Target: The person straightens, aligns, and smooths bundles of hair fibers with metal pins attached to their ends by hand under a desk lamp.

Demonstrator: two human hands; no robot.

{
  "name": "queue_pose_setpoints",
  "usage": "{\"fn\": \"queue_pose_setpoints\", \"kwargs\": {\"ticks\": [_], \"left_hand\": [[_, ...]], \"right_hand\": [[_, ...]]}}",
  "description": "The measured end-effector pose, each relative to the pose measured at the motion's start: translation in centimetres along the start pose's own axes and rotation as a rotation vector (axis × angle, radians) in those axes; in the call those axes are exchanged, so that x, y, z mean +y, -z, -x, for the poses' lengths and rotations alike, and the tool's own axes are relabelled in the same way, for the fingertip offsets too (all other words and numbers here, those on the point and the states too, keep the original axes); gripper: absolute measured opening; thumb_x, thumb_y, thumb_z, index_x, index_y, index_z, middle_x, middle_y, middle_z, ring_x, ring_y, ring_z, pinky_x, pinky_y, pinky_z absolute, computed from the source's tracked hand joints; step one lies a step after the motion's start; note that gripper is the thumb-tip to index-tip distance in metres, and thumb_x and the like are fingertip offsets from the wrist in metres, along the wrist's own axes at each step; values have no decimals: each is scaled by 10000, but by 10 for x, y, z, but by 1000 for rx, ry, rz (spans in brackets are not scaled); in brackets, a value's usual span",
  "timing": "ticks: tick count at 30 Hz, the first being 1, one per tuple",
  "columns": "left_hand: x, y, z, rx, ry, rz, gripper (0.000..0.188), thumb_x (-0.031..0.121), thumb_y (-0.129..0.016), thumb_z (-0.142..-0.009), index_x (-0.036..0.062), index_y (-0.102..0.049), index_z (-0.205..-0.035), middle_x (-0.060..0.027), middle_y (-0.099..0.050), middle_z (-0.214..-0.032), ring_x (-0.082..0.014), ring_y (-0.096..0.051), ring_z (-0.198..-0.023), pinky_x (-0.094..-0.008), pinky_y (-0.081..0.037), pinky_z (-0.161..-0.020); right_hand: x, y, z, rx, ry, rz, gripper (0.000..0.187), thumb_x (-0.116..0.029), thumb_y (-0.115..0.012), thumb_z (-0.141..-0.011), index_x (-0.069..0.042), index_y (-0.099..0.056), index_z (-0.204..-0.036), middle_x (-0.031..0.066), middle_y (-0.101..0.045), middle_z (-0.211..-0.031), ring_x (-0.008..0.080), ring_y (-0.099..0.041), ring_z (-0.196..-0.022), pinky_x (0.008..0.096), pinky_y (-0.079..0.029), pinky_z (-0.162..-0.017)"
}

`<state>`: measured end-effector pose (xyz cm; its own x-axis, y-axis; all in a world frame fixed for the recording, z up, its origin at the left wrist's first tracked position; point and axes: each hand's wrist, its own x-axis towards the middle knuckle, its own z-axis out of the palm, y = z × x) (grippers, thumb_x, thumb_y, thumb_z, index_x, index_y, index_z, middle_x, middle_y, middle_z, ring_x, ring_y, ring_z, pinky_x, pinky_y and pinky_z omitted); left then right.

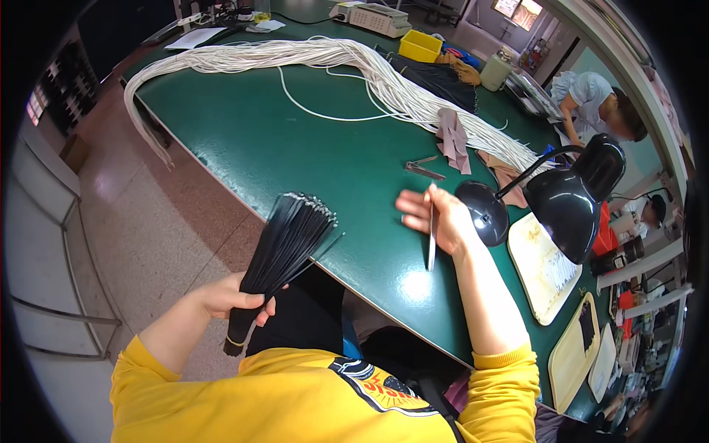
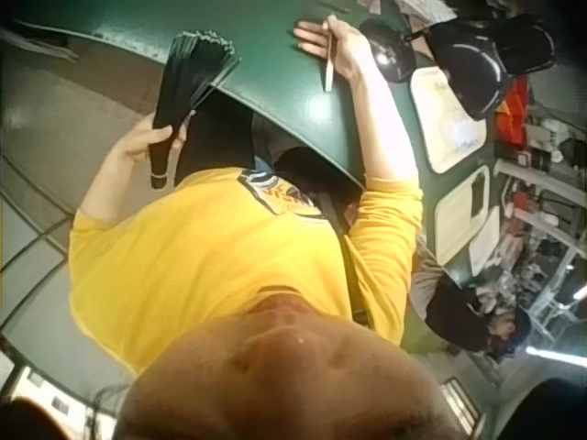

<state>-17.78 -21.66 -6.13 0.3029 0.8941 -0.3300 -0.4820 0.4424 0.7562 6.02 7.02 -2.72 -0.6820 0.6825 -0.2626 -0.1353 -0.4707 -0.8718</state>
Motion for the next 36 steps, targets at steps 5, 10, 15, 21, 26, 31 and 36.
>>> {"fn": "queue_pose_setpoints", "kwargs": {"ticks": [5,10,15,21,26,31,36], "left_hand": [[16,2,-15,50,-159,118,572,311,-668,-697,-46,-419,-1067,-157,-556,-880,-212,-594,-735,-314,-507,-655],[62,-38,-71,-142,-106,-84,518,176,-653,-666,-37,-433,-1084,-142,-570,-819,-197,-595,-663,-300,-503,-584],[86,-95,-149,-279,93,-187,506,35,-555,-732,-20,-345,-1189,-133,-548,-785,-171,-569,-612,-262,-471,-554],[84,-134,-207,-357,366,-254,406,-11,-542,-736,-28,-402,-1116,-150,-570,-800,-199,-595,-652,-283,-492,-600],[73,-149,-243,-500,323,-179,224,72,-612,-736,-47,-555,-918,-129,-610,-721,-187,-611,-635,-255,-504,-602],[62,-146,-253,-439,344,-198,196,104,-593,-762,-44,-557,-885,-128,-599,-677,-184,-603,-604,-250,-498,-558],[65,-147,-247,-438,351,-176,185,96,-602,-754,-31,-557,-881,-124,-595,-680,-179,-598,-625,-256,-498,-585]], "right_hand": [[-8,3,65,-12,-103,620,284,-287,-381,-893,-50,-465,-761,52,-500,-563,92,-467,-434,210,-381,-417],[1,37,90,150,336,1071,248,-275,-489,-836,-33,-506,-781,-1,-434,-544,51,-362,-448,189,-300,-415],[-29,37,113,142,-33,352,183,-258,-543,-807,-78,-534,-841,-66,-376,-556,10,-309,-461,159,-222,-386],[-27,53,117,41,102,93,242,-257,-573,-796,-49,-523,-684,-45,-383,-494,21,-306,-416,160,-237,-390],[-37,42,122,155,201,271,255,-108,-605,-761,8,-523,-973,28,-536,-768,64,-477,-656,199,-398,-555],[-29,56,120,223,457,521,343,-88,-638,-725,21,-512,-1024,84,-544,-964,141,-507,-876,267,-436,-749],[-24,61,119,295,506,697,300,-62,-607,-730,24,-519,-1003,99,-557,-964,169,-525,-864,294,-440,-753]]}}
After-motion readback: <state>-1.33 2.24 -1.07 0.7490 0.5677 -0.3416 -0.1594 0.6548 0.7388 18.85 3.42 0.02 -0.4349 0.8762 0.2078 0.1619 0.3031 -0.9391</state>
